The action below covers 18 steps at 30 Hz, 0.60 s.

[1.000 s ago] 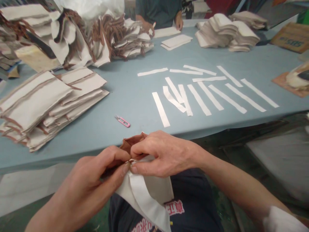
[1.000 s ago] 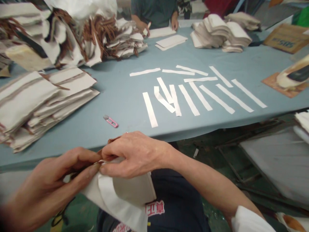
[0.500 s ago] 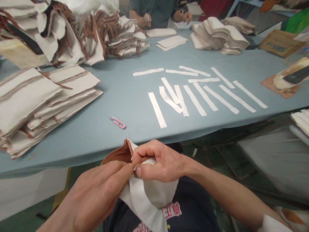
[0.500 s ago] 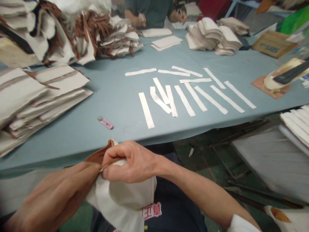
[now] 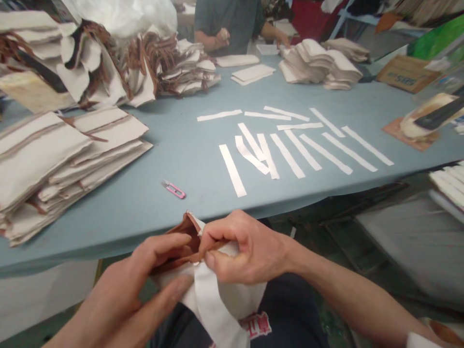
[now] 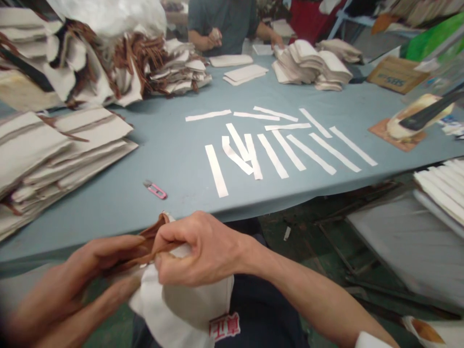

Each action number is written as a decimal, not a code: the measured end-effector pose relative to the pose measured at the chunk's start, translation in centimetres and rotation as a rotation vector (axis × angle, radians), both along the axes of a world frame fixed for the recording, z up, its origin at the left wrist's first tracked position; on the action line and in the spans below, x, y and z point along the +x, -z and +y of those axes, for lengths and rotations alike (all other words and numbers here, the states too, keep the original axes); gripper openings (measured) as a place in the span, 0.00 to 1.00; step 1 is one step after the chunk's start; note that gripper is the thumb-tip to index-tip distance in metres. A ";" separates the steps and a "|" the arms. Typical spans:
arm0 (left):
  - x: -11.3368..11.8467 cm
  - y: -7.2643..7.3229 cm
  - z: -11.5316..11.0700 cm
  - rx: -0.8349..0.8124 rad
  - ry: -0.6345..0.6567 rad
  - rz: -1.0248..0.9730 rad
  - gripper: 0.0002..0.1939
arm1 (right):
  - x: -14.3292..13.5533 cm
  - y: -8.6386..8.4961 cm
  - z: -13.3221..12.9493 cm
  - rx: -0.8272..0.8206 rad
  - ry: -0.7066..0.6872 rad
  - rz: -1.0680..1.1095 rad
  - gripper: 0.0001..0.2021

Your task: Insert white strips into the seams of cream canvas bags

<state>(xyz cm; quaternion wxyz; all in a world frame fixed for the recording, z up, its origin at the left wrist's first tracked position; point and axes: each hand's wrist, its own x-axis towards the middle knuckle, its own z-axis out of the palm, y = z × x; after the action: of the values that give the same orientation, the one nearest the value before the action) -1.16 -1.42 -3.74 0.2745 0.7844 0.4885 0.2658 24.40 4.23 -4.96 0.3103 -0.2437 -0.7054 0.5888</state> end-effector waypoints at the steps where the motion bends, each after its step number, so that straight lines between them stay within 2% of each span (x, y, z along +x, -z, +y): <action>1: 0.0 -0.7 0.0 -0.041 -0.021 -0.015 0.16 | 0.2 -0.1 0.0 0.117 0.022 0.009 0.02; 4: 0.4 -2.5 0.5 -0.179 0.091 -0.068 0.20 | 0.4 -0.1 0.0 0.410 0.078 -0.032 0.05; 6: 0.6 -3.1 0.9 -0.218 0.154 -0.071 0.20 | 0.4 0.0 -0.1 0.529 0.088 -0.072 0.06; 11: 0.3 -2.9 1.4 -0.232 0.231 0.047 0.16 | 1.0 -0.9 -1.0 0.781 0.084 -0.216 0.14; 14: 0.6 -3.2 1.6 -0.188 0.297 0.113 0.16 | 1.8 -1.6 -1.3 0.822 0.050 -0.313 0.17; 18: 2.3 -4.9 1.7 -0.035 0.328 0.133 0.20 | 2.7 -2.6 -1.2 0.680 0.000 -0.217 0.17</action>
<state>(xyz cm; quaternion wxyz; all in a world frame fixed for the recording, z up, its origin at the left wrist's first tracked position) 1.19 0.23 1.17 0.2947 0.8646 0.3758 0.1563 27.07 3.07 -2.32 0.2972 -0.1876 -0.8899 0.2909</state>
